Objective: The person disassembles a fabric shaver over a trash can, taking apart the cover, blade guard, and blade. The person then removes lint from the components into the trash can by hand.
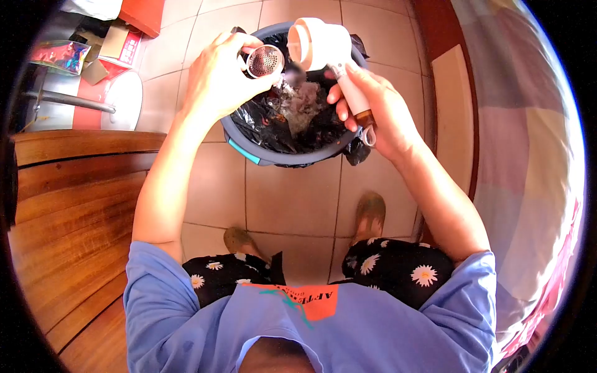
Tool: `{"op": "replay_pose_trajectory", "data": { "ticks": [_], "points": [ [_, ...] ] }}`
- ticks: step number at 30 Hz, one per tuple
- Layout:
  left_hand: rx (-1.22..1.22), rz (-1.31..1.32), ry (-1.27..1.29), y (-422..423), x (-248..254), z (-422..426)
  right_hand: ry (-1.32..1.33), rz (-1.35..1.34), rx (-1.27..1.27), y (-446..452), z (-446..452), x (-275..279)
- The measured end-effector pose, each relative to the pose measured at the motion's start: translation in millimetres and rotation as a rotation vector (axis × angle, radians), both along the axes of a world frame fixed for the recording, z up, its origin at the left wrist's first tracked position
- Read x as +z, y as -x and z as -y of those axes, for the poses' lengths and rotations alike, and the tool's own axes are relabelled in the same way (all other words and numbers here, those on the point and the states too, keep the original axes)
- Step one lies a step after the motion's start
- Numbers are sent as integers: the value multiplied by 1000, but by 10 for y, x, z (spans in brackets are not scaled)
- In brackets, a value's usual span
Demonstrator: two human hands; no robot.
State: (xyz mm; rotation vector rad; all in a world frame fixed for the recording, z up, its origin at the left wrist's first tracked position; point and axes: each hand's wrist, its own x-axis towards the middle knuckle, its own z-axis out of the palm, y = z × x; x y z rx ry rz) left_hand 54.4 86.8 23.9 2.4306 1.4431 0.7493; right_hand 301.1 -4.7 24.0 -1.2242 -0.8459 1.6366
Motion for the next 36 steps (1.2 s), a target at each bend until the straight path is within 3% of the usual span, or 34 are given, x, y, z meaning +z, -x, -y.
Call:
{"op": "replay_pose_trajectory", "data": {
  "ticks": [2, 4, 10, 23, 36],
  "points": [
    [-11, 57, -11, 19, -27, -28, 38, -36, -1, 9, -3, 32],
    [-45, 163, 29, 42, -34, -35, 185, -307, 10, -57, -22, -39],
    [-15, 238, 113, 65, 54, -43, 270, -671, 113, -134, -39, -119],
    [-121, 506, 221, 79, 88, -76, 274, -747, 157, -167, -56, -113],
    [-177, 508, 129, 74, 165, -45, 308, -810, 186, -176, -54, -96]
  ]
}}
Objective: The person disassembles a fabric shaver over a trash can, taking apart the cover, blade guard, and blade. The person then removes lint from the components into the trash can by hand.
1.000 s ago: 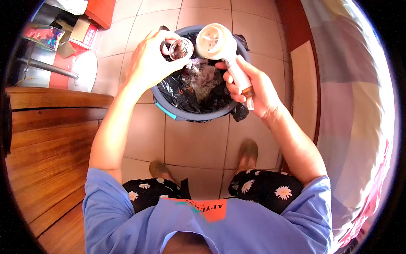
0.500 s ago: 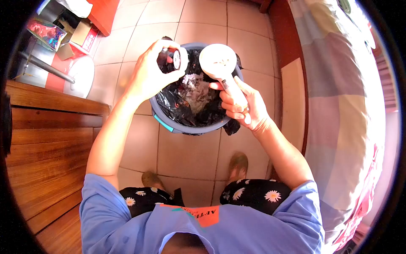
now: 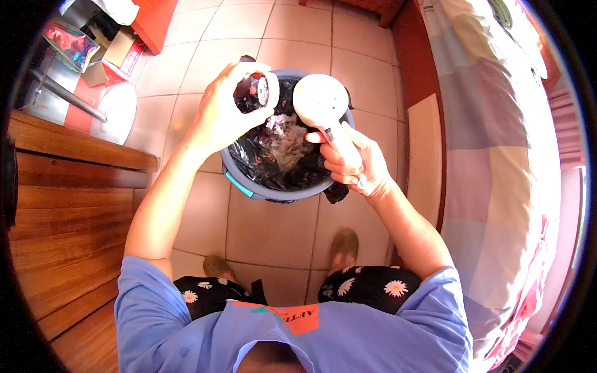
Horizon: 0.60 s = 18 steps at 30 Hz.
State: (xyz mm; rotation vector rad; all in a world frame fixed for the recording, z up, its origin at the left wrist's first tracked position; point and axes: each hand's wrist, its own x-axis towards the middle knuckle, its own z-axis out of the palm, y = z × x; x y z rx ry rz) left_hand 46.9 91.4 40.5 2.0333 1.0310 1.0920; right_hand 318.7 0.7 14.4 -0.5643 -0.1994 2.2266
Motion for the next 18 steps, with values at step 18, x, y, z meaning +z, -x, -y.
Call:
{"op": "replay_pose_trajectory", "data": {
  "ticks": [18],
  "points": [
    [-38, 41, 49, 11, 138, 110, -259, 181, 38, -49, -28, -85]
  ]
}}
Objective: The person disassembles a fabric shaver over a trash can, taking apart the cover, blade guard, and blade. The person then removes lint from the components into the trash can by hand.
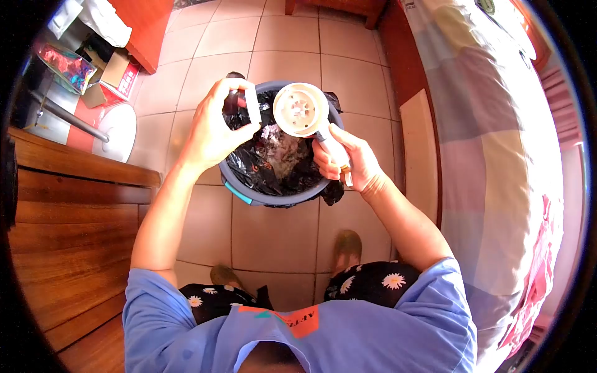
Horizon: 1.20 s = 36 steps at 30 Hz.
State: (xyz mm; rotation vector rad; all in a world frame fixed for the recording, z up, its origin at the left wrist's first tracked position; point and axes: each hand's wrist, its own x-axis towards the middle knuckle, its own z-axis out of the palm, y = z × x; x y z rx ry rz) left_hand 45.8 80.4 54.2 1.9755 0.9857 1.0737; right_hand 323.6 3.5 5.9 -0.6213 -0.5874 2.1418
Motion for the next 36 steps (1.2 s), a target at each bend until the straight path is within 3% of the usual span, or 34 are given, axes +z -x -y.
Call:
{"op": "replay_pose_trajectory", "data": {
  "ticks": [3, 9, 13, 18, 20, 22, 27, 36],
  "points": [
    [9, -16, 1, 10, 22, 17, 11, 114, -121, 64, 29, 64],
    [48, -74, -35, 143, 56, 21, 11, 91, -161, 64, 37, 71],
    [-85, 308, 358, 511, -79, -48, 54, 81, -168, 33, 48, 101],
    [137, 560, 734, 1266, -813, 25, 107, -36, -95, 10, 43, 114],
    [237, 590, 876, 1448, -1359, 230, 124, -48, -94, 26, 33, 91],
    [119, 660, 1046, 1611, -2038, 472, 143, -56, -86, 46, 25, 85],
    [72, 580, 1354, 1648, -2705, 950, 210, -94, -80, 123, 23, 128],
    [75, 141, 1284, 2038, -3146, 1108, 155, -71, -29, 74, 5, 65]
  ]
}}
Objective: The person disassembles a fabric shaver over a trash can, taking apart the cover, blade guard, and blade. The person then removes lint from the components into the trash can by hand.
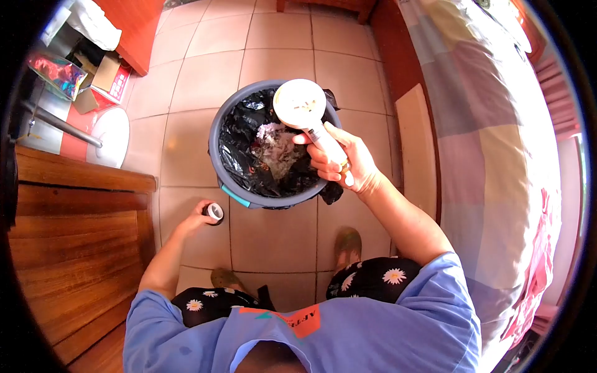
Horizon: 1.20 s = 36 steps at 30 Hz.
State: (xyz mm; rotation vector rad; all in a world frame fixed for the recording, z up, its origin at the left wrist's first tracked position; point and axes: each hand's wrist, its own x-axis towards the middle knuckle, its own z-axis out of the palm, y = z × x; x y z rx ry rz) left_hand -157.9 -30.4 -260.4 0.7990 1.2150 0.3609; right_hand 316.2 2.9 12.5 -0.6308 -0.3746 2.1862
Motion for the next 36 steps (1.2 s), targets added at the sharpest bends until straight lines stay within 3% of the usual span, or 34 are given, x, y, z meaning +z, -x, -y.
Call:
{"op": "replay_pose_trajectory", "data": {
  "ticks": [2, 7, 9, 10, 12, 14, 16, 19, 22, 31, 36],
  "points": [
    [-238, -219, -113, 145, -63, -3, -7, 16, 3, 5, -15, -11],
    [-393, -271, -221, 243, 145, -47, -12, 73, -45, 43, -50, 29],
    [-573, -563, -531, 247, 339, -111, -17, 125, -50, 42, -53, 34],
    [-573, -565, -530, 262, 378, -182, -17, 122, -49, 41, -48, 33],
    [-336, -840, -705, 287, 461, -424, -59, 186, -46, 43, -38, 27],
    [90, -656, -844, -28, 960, -828, -75, 229, -22, 58, -32, 41],
    [176, -556, -1211, -649, 1949, -1039, -89, 277, 3, 91, -28, 66],
    [109, -430, -1644, -1464, 2914, -1031, -94, 364, -15, 153, -30, 93],
    [14, -256, -1854, -1945, 3252, -1007, -135, 394, -12, 178, -42, 96],
    [-234, -358, -1885, -2190, 3253, -1033, -115, 412, -14, 198, -6, 94],
    [-219, -391, -1880, -2192, 3192, -1044, -127, 489, -14, 246, -16, 115]
  ]
}}
